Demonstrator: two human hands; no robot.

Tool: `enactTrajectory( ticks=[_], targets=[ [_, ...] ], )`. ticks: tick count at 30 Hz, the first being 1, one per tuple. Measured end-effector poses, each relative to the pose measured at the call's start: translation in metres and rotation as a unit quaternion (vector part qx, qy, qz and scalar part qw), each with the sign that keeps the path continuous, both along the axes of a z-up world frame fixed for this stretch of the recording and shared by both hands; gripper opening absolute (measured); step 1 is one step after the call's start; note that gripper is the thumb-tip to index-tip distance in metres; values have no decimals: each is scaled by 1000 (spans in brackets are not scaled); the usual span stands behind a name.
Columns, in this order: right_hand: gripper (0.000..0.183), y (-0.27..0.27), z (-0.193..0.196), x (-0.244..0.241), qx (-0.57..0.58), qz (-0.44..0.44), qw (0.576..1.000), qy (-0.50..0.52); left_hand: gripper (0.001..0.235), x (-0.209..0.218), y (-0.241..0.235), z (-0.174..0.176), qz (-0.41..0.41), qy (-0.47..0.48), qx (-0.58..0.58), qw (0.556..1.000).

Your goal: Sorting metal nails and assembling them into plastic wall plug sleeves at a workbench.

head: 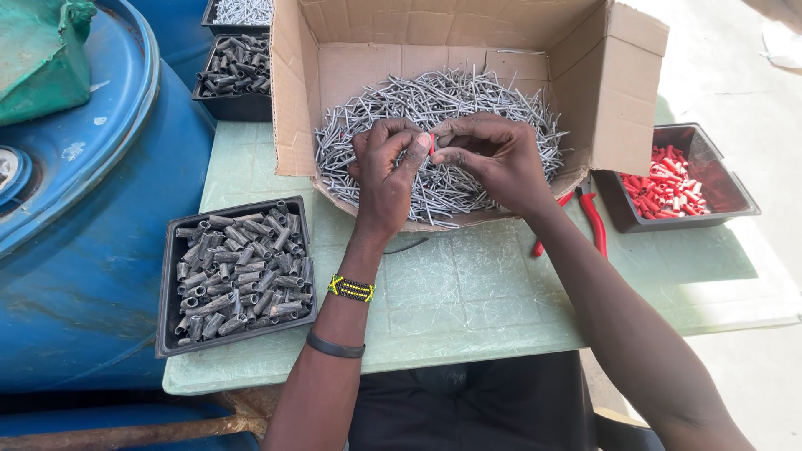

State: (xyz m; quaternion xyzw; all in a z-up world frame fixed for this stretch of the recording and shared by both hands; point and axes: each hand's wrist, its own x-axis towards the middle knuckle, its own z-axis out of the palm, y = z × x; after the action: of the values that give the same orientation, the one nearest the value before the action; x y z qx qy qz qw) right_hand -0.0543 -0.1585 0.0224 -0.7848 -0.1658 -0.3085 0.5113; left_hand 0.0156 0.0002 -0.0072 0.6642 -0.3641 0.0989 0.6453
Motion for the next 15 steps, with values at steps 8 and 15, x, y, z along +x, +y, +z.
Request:
enactTrajectory(
  ticks=[8, 15],
  targets=[
    [27, 0, 4, -2, 4, 6, 1000, -8, 36, -3, 0, 2, 5, -16, 9, 1000],
    [28, 4, 8, -4, -11, -2, 1000, -4, 33, -4, 1, 6, -6, -23, 8, 1000]
  ],
)
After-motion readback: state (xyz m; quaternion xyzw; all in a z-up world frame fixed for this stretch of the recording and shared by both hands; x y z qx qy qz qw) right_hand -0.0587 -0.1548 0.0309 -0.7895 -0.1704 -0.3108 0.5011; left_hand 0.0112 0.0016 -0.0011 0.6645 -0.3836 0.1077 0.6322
